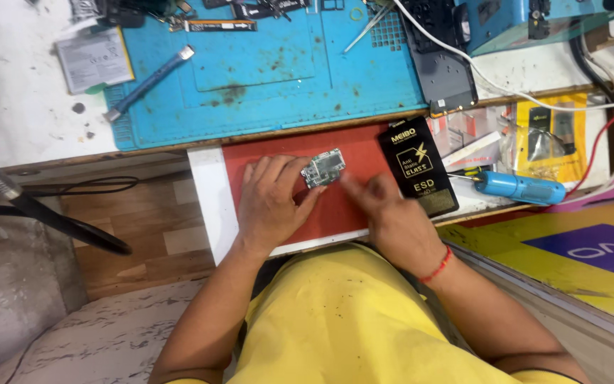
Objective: The person cleans a red smartphone and a small circuit board using a toothbrush. They wipe the phone with a plastic bag and a black card, then scrub the circuit board with the toothbrush on a red mat.
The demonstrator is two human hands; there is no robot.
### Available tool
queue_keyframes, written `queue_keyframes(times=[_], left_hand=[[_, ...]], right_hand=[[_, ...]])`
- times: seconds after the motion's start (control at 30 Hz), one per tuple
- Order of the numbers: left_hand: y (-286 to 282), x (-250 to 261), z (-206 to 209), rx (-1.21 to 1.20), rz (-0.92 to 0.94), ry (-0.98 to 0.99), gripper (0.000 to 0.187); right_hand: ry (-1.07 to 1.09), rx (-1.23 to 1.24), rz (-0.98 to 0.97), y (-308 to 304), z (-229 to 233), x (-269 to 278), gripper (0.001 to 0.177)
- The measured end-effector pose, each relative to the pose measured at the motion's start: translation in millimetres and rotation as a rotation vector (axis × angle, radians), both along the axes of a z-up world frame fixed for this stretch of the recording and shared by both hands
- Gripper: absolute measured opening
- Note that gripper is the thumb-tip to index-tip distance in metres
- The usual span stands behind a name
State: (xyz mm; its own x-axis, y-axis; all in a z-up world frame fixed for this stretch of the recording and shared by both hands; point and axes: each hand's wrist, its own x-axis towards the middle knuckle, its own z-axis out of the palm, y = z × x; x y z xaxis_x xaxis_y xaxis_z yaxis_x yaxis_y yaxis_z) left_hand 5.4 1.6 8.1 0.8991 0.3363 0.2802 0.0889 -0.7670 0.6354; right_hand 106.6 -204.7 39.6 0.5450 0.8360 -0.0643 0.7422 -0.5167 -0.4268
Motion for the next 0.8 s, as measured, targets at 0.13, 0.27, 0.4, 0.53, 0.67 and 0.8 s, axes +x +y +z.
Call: queue_keyframes(times=[0.13,0.27,0.4,0.53,0.67,0.8], left_hand=[[-0.6,-1.4,-1.0,-0.001,-0.012,-0.004,0.043],[-0.7,-2.7,-1.8,0.025,-0.011,0.012,0.047],[-5.1,-2.7,-4.6,-0.005,-0.001,0.014,0.046],[1.4,-2.9,0.2,0.03,-0.002,0.04,0.046],[-2.0,-0.8,-2.4,0.011,-0.015,0.001,0.046],[0.3,-2.5,-1.0,0.014,-0.02,0.016,0.047]], right_hand=[[-0.025,0.029,-0.093,4.3,-2.5,4.9,0.063],[0.052,-0.024,0.024,8.9,0.5,-3.7,0.065],[-0.023,0.033,-0.047,10.5,-1.6,6.9,0.062],[0.047,0.153,0.133,14.5,4.1,-3.3,0.067],[0.025,-0.008,-0.025,10.8,10.5,3.5,0.06],[0.038,0.007,0.037,15.3,11.1,1.8,0.06]])
